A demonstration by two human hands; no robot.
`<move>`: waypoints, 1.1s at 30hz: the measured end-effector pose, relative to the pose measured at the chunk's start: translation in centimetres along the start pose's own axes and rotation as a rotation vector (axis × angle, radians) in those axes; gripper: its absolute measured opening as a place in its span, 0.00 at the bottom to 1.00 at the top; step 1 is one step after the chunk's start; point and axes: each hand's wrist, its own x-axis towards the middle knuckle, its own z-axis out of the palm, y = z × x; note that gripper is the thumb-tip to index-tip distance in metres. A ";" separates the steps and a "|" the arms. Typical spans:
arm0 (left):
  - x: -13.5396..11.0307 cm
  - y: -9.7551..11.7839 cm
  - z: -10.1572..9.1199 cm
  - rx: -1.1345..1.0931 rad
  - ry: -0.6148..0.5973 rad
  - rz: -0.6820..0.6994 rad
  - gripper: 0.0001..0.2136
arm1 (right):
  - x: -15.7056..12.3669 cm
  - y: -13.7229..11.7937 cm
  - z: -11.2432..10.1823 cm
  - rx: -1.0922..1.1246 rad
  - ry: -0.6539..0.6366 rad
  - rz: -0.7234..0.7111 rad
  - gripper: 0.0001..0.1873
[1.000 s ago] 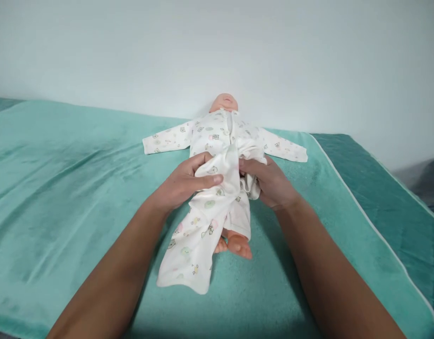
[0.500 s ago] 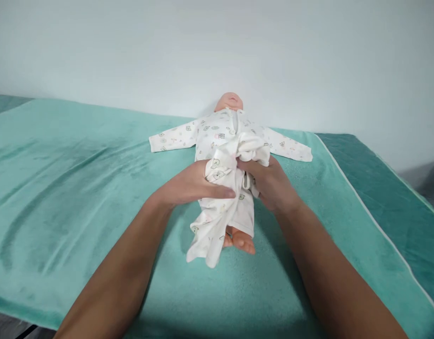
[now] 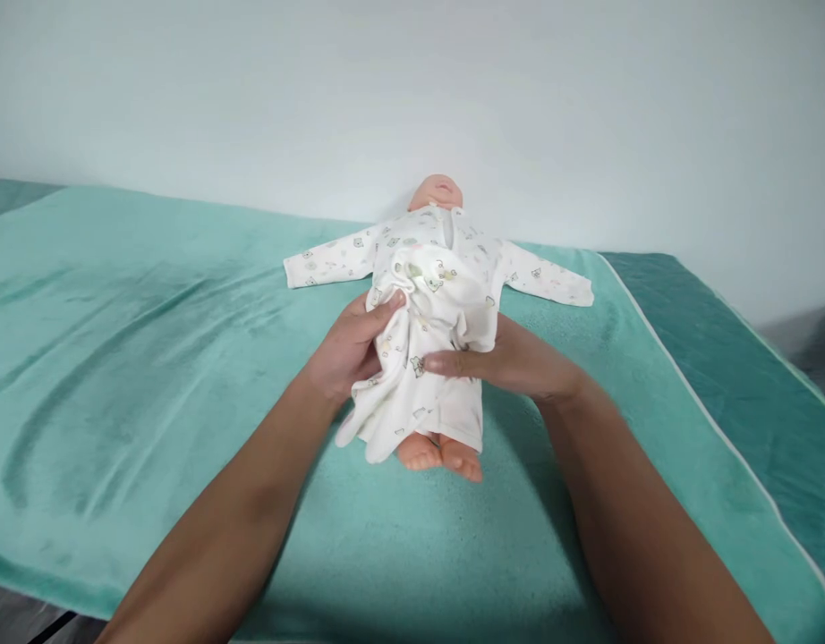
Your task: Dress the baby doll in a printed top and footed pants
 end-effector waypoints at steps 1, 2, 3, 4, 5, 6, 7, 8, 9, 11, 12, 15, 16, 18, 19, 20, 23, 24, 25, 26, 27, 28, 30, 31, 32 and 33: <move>-0.1 0.1 0.0 -0.008 0.005 -0.013 0.25 | 0.0 0.2 0.1 0.023 0.037 0.000 0.19; -0.2 0.1 -0.1 -0.012 0.002 -0.024 0.25 | 0.0 0.4 0.2 0.051 0.082 -0.001 0.19; -0.2 0.0 -0.3 -0.013 -0.011 -0.031 0.25 | 0.1 0.6 0.3 0.077 0.129 -0.002 0.18; -0.2 -0.1 -0.6 -0.013 -0.035 -0.030 0.26 | 0.2 0.9 0.4 0.100 0.173 -0.004 0.18; -0.2 -0.1 -0.9 -0.008 -0.072 -0.026 0.27 | 0.3 1.1 0.5 0.115 0.217 -0.012 0.18; -0.2 -0.2 -1.3 0.005 -0.119 -0.021 0.28 | 0.5 1.3 0.7 0.123 0.255 -0.023 0.17; -0.2 -0.3 -1.6 0.026 -0.170 -0.015 0.29 | 0.6 1.5 0.8 0.122 0.290 -0.035 0.17; -0.2 -0.3 -2.0 0.055 -0.216 -0.016 0.29 | 0.7 1.6 0.9 0.115 0.321 -0.050 0.17; -0.2 -0.2 -2.3 0.089 -0.245 -0.017 0.29 | 0.7 1.6 1.0 0.103 0.345 -0.066 0.17; -0.3 0.2 -2.7 0.148 -0.260 -0.019 0.28 | 0.8 1.5 1.2 0.071 0.368 -0.083 0.17; -0.4 0.4 -2.8 0.169 -0.256 -0.019 0.28 | 0.7 1.4 1.2 0.049 0.366 -0.082 0.17; -0.7 1.1 -2.4 0.231 -0.252 -0.031 0.24 | 0.6 0.9 0.9 -0.038 0.324 -0.070 0.16; -0.8 1.2 -2.2 0.245 -0.234 -0.033 0.23 | 0.5 0.7 0.8 -0.069 0.299 -0.069 0.16; -1.2 1.3 -1.6 0.227 -0.140 -0.002 0.21 | 0.4 0.4 0.5 -0.131 0.234 -0.054 0.15; -1.5 1.2 -1.2 0.193 -0.075 0.026 0.20 | 0.3 0.3 0.4 -0.164 0.205 -0.035 0.15; -1.9 1.1 -0.8 0.151 -0.011 0.055 0.19 | 0.2 0.2 0.4 -0.200 0.181 -0.007 0.15; -4.0 0.6 0.7 0.041 0.108 0.074 0.19 | 0.1 0.0 0.6 -0.326 0.148 0.067 0.15; -4.9 0.4 1.2 0.019 0.135 0.056 0.20 | 0.1 0.0 0.7 -0.367 0.137 0.065 0.14; -5.8 0.2 1.9 0.002 0.168 0.036 0.19 | 0.0 -0.1 0.8 -0.407 0.119 0.048 0.13; -6.8 0.0 2.5 -0.014 0.204 0.015 0.19 | 0.0 -0.1 0.9 -0.448 0.106 0.019 0.11; -7.8 -0.2 3.2 -0.034 0.243 -0.001 0.19 | 0.0 -0.1 1.0 -0.490 0.099 -0.013 0.09; -8.7 -0.4 3.9 -0.061 0.283 -0.015 0.19 | -0.1 -0.2 1.0 -0.535 0.093 -0.039 0.08; -10.5 -0.7 5.5 -0.131 0.354 -0.039 0.19 | -0.2 -0.3 1.1 -0.626 0.076 -0.055 0.07; -11.2 -0.8 6.2 -0.167 0.387 -0.051 0.20 | -0.2 -0.3 1.1 -0.666 0.061 -0.051 0.08; -11.9 -1.0 7.0 -0.198 0.420 -0.061 0.21 | -0.3 -0.3 1.1 -0.700 0.042 -0.044 0.09; -12.5 -1.3 7.7 -0.223 0.455 -0.071 0.22 | -0.3 -0.3 1.0 -0.727 0.022 -0.041 0.10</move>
